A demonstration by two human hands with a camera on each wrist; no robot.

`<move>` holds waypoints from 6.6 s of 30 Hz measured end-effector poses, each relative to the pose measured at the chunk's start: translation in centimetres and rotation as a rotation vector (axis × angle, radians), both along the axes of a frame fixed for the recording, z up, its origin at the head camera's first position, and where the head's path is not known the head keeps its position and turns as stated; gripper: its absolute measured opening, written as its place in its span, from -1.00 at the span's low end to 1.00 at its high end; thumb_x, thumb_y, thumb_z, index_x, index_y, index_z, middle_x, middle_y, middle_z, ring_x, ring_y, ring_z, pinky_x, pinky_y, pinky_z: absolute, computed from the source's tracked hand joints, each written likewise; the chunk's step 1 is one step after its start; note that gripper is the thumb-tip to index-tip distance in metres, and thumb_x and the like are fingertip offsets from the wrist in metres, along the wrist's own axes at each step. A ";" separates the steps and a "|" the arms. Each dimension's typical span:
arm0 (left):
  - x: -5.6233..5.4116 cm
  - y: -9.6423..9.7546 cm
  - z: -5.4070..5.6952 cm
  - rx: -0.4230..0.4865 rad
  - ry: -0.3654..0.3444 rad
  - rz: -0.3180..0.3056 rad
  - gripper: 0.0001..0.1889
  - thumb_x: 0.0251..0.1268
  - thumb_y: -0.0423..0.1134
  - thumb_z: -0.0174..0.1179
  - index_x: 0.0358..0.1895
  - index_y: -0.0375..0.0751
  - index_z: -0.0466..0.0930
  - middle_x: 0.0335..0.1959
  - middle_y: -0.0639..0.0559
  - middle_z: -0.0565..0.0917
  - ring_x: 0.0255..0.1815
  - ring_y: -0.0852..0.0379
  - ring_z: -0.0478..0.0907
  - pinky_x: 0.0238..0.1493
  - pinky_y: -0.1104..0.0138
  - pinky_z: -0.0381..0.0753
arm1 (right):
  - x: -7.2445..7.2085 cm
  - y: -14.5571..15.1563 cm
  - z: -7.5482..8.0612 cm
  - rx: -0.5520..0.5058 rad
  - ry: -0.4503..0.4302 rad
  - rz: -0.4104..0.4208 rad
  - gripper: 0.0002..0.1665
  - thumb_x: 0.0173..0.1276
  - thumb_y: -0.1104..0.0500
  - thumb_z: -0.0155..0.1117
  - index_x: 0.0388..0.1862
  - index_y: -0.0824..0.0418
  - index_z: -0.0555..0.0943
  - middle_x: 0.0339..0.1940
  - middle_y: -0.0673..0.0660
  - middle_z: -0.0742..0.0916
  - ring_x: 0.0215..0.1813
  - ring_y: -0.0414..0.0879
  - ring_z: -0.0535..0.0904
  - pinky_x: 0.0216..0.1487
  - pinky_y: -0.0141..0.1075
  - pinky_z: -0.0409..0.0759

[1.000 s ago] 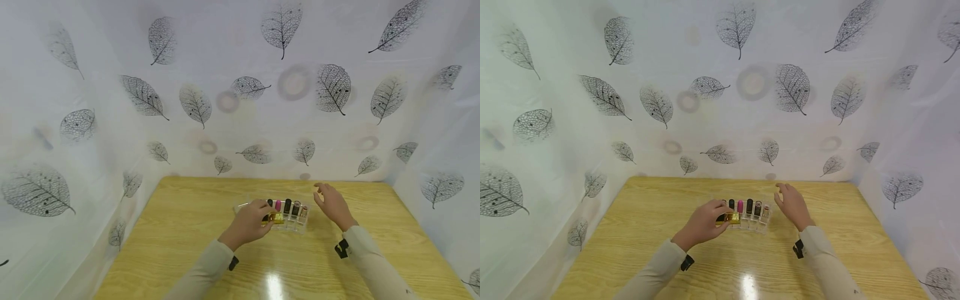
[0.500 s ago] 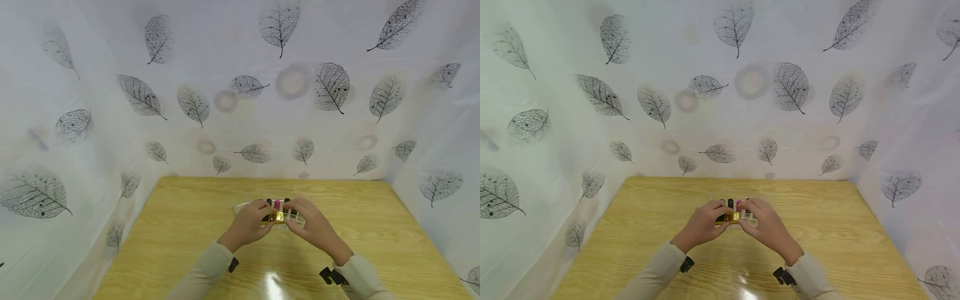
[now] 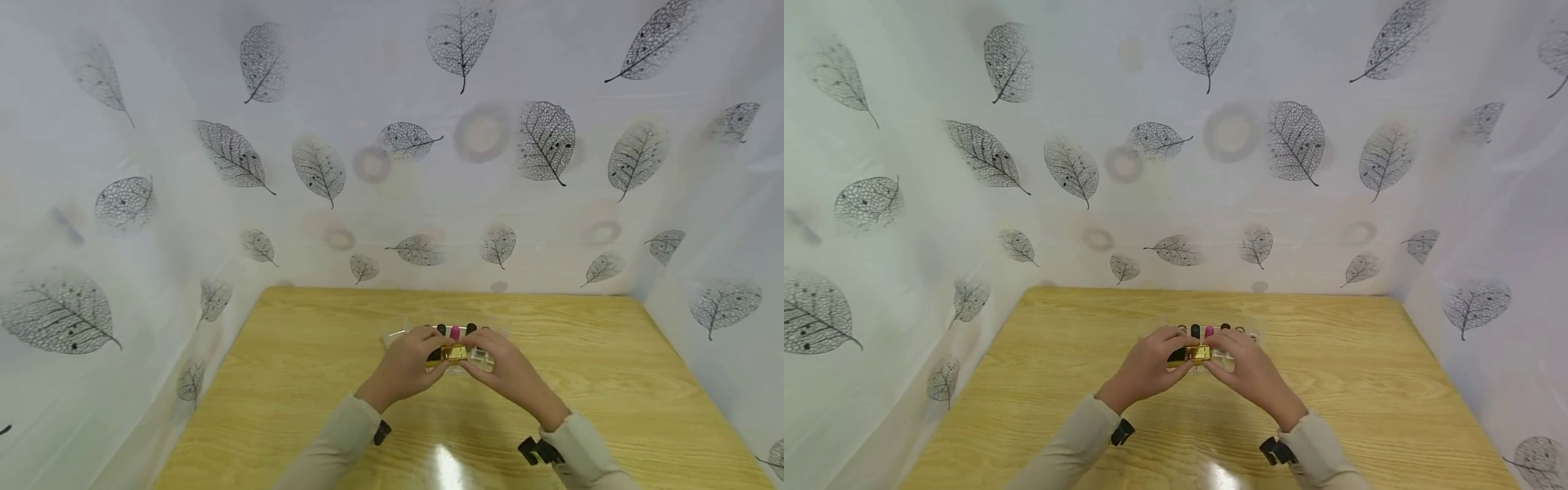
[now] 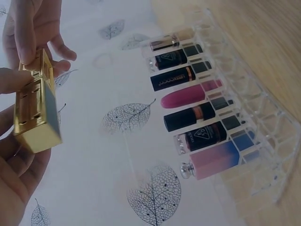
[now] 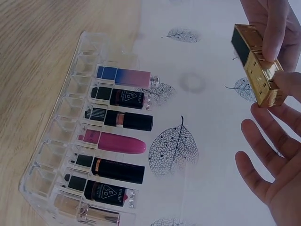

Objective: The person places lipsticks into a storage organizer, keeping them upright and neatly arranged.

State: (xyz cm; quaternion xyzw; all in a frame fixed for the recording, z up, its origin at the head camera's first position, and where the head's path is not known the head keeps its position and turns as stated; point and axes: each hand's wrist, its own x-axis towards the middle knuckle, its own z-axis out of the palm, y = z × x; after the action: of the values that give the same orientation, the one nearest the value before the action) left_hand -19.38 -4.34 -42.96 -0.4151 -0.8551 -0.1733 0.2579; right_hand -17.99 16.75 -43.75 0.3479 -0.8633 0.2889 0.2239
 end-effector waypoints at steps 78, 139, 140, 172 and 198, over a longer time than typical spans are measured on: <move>-2.4 -2.3 -3.1 0.499 -0.335 0.084 -0.74 0.14 -0.32 0.29 -0.11 -0.33 0.56 -0.33 -0.05 0.64 -0.32 0.16 0.61 -0.27 0.51 0.62 | -11.1 9.2 -7.1 0.461 -0.075 -0.323 -0.66 0.28 0.05 0.25 -0.12 0.28 0.55 -0.30 0.20 0.64 -0.41 0.00 0.55 -0.38 -0.06 0.55; -5.5 -2.3 -9.1 0.463 -0.340 0.547 -0.59 0.05 -0.19 0.35 -0.06 -0.29 0.47 -0.33 -0.08 0.53 -0.47 0.17 0.45 -0.52 0.44 0.48 | -11.0 9.2 -9.1 0.563 -0.126 -0.305 -0.65 0.30 0.11 0.20 -0.01 0.27 0.46 -0.35 0.22 0.61 -0.46 0.02 0.53 -0.50 -0.14 0.53; -5.5 -2.3 -9.1 0.467 -0.339 0.555 -0.60 0.04 -0.19 0.35 -0.08 -0.28 0.47 -0.34 -0.08 0.53 -0.47 0.17 0.46 -0.52 0.44 0.49 | -11.0 9.2 -9.1 0.561 -0.127 -0.304 -0.65 0.30 0.11 0.21 -0.01 0.27 0.46 -0.35 0.22 0.61 -0.46 0.02 0.54 -0.50 -0.15 0.53; -4.9 -1.8 -9.2 0.539 -0.430 0.569 -0.64 0.07 -0.15 0.36 -0.34 -0.20 0.32 -0.48 -0.02 0.42 -0.50 0.19 0.35 -0.53 0.43 0.36 | -11.1 9.1 -9.2 0.525 -0.159 -0.289 -0.65 0.32 0.13 0.19 0.01 0.29 0.45 -0.33 0.24 0.62 -0.46 0.03 0.54 -0.48 -0.14 0.54; -3.9 -3.1 -10.0 0.341 -0.340 0.621 -0.54 -0.01 -0.13 0.39 -0.02 -0.17 0.50 -0.28 -0.06 0.63 -0.40 0.09 0.56 -0.49 0.32 0.53 | -10.3 9.1 -8.0 0.593 -0.108 -0.402 -0.53 0.37 0.02 0.12 0.14 0.29 0.46 -0.20 0.29 0.66 -0.21 0.15 0.62 -0.15 0.13 0.56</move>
State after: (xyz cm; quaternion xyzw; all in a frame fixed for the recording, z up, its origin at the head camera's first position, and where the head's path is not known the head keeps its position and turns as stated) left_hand -23.29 -7.44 -52.96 -0.0530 -0.9294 -0.2930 0.2179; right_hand -28.31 25.83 -51.80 0.2055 -0.9713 -0.0058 0.1197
